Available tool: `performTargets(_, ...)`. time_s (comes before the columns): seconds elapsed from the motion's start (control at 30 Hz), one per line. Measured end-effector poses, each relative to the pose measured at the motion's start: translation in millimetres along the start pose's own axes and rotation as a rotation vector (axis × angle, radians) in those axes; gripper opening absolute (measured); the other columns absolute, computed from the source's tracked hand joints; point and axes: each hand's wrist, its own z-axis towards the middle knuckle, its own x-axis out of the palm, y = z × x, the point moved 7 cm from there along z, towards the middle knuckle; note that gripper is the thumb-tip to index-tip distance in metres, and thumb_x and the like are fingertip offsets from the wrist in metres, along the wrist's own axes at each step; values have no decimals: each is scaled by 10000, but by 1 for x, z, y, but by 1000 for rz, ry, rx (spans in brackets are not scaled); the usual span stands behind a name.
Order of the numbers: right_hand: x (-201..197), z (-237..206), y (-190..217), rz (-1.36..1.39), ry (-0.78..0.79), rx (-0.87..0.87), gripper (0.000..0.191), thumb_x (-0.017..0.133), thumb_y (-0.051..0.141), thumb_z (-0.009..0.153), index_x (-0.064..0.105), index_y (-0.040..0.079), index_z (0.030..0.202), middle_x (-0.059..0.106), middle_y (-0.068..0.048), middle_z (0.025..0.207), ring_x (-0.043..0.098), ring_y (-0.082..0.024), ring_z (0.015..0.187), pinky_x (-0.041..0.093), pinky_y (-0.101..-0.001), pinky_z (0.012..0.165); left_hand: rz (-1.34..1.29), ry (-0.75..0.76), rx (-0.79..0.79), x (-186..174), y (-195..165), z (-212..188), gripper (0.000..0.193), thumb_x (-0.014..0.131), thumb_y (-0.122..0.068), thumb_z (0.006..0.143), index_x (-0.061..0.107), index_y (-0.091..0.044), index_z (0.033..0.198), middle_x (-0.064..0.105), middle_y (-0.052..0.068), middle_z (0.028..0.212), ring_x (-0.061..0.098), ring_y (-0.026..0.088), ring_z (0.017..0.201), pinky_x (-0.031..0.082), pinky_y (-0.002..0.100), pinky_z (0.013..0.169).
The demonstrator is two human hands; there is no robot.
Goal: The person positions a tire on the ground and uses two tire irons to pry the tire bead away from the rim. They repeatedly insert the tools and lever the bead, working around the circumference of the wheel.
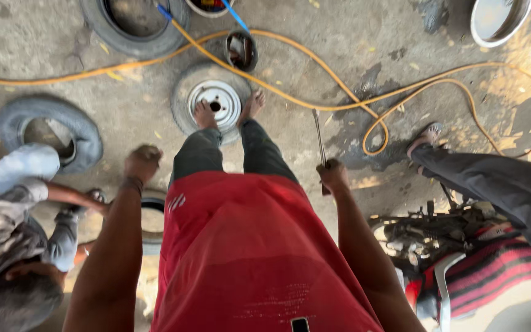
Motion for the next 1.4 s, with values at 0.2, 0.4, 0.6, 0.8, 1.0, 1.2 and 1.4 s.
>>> performTargets(0.2, 30, -17, 12, -327, -17, -48, 294, 732, 334, 793, 737, 40, 779, 740, -207, 799, 723, -383, 774, 578, -500, 729, -277, -23, 143, -72, 0, 14, 264, 714, -185, 988, 687, 29, 1142, 753, 160, 995, 744, 186, 780, 602, 312, 651)
performTargets(0.4, 37, -14, 29, -363, 44, -101, 315, 725, 364, 786, 749, 51, 805, 735, -211, 853, 713, -417, 850, 566, -518, 785, -447, -191, -112, -108, 30, 18, 237, 674, -168, 994, 701, 15, 1141, 758, 124, 985, 754, 197, 780, 579, 316, 617)
performTargets(0.6, 3, 24, 29, -345, 166, 28, 297, 656, 322, 800, 724, 33, 822, 770, -219, 795, 800, -358, 783, 625, -446, 779, -311, -126, -217, -58, 41, -8, 273, 714, -209, 991, 699, 19, 1140, 753, 171, 949, 743, 215, 746, 537, 334, 566)
performTargets(0.8, -9, 93, 74, -338, 62, -8, 245, 687, 282, 812, 721, 48, 879, 748, -176, 756, 757, -293, 652, 602, -442, 669, -246, -118, -111, 7, 21, 18, 330, 720, -244, 976, 684, 2, 1192, 759, 205, 1009, 760, 236, 766, 578, 346, 672)
performTargets(1.0, -17, 89, 101, -72, 49, 2, 267, 707, 289, 815, 703, 25, 851, 722, -178, 747, 751, -305, 642, 593, -475, 612, -10, 41, -40, 22, 9, -1, 324, 794, -283, 914, 763, -29, 1114, 780, 206, 996, 716, 292, 860, 549, 405, 765)
performTargets(1.2, 3, 83, 137, -354, 8, -293, 283, 751, 325, 789, 695, 52, 839, 731, -170, 762, 734, -342, 749, 574, -469, 693, -402, -216, -78, -37, 28, 25, 340, 714, -269, 960, 704, -16, 1187, 764, 176, 1075, 765, 246, 829, 597, 371, 723)
performTargets(1.4, 27, 22, 98, -299, 73, -113, 284, 695, 350, 802, 688, 66, 800, 734, -162, 747, 780, -342, 741, 601, -451, 730, -147, -91, -51, -98, 49, 24, 345, 721, -282, 949, 712, -17, 1169, 764, 188, 1024, 764, 247, 773, 579, 374, 750)
